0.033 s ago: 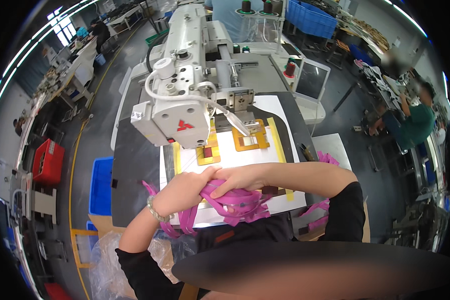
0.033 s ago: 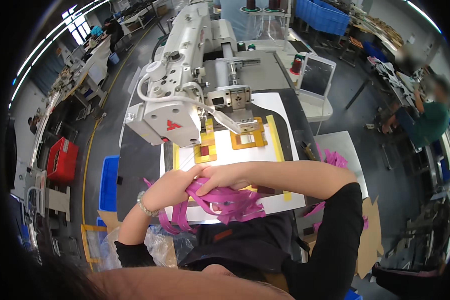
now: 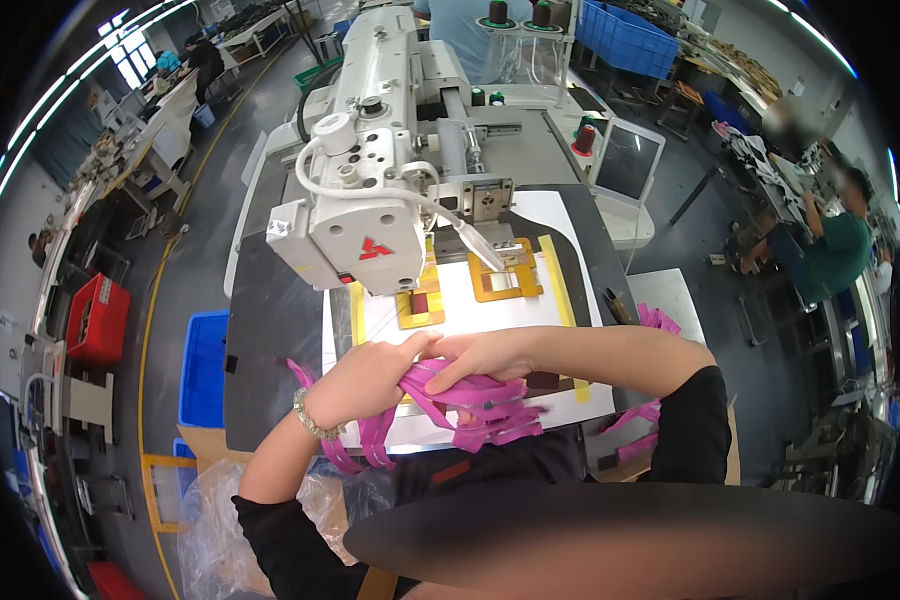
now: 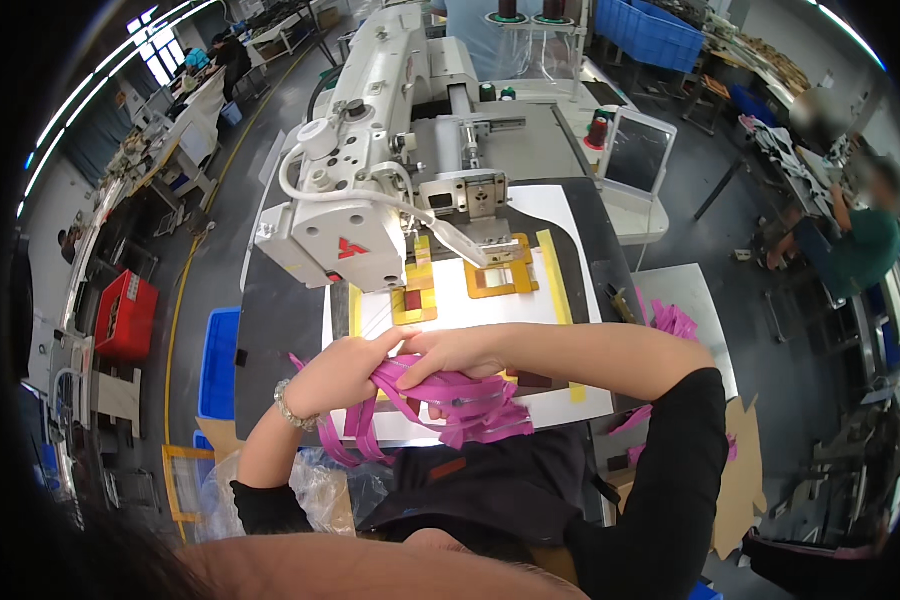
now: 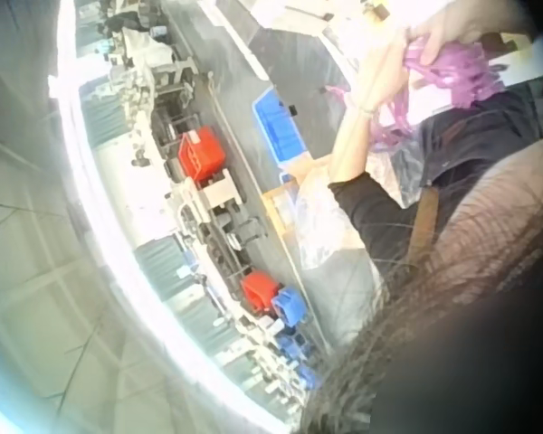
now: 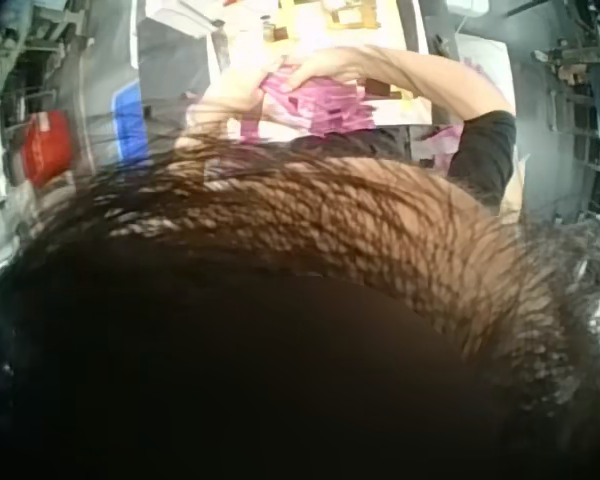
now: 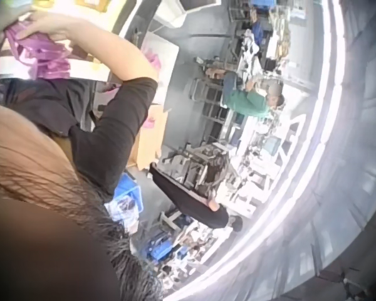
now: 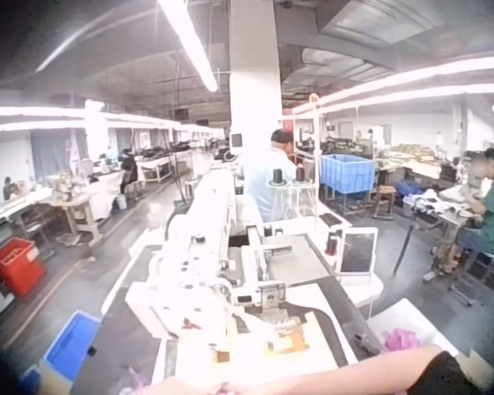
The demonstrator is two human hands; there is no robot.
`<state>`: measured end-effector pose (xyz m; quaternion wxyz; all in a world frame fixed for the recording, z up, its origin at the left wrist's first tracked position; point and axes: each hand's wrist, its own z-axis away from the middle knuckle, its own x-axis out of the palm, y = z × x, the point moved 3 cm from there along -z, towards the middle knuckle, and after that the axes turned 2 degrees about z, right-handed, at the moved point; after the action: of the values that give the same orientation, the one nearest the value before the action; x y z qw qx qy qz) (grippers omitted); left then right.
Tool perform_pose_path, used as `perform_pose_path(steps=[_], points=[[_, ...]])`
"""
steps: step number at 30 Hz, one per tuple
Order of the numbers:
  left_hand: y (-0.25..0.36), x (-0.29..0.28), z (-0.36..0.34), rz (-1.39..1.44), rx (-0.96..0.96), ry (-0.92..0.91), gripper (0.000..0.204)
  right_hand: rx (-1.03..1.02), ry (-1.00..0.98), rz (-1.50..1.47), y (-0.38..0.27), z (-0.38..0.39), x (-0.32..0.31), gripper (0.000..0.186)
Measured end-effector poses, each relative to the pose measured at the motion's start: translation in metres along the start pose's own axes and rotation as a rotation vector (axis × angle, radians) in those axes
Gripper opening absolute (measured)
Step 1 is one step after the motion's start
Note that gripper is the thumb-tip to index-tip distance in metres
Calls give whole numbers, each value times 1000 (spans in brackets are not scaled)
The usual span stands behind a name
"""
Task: Using an industrial sewing machine to sew zippers onto fabric panels.
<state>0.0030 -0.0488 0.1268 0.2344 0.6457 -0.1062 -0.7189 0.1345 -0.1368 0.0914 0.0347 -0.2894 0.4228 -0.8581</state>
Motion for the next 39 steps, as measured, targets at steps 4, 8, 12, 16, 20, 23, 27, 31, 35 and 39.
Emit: perform_pose_path(steps=[4, 8, 12, 16, 20, 23, 27, 31, 35, 39], points=[[-14, 10, -1, 21, 22, 16, 36, 47, -50, -96, 24, -15, -16, 45], [-20, 3, 0, -39, 54, 22, 30, 201, -283, -140, 58, -17, -26, 45], [-33, 0, 5, 24, 25, 37, 27, -58, -309, -44, 75, -7, -11, 55], [-55, 20, -2, 20, -37, 3, 29, -11, -537, -230, 94, 4, -21, 56], [-66, 39, -7, 59, 1, 54, 24, -40, -485, -353, 107, 29, -39, 54], [-66, 49, -15, 68, -16, 56, 22, -35, -393, -407, 100, 52, -38, 54], [-61, 63, -29, 74, -4, 65, 32, 87, -232, -186, 83, 72, -42, 51], [-54, 78, -33, -23, -58, 76, 43, 274, 128, 131, 55, 93, -71, 54], [-53, 90, -39, -39, -86, 108, 51, 232, 308, 301, 31, 105, -94, 58], [-54, 89, -39, -110, -143, 185, 51, 191, 372, 488, 32, 107, -113, 56]])
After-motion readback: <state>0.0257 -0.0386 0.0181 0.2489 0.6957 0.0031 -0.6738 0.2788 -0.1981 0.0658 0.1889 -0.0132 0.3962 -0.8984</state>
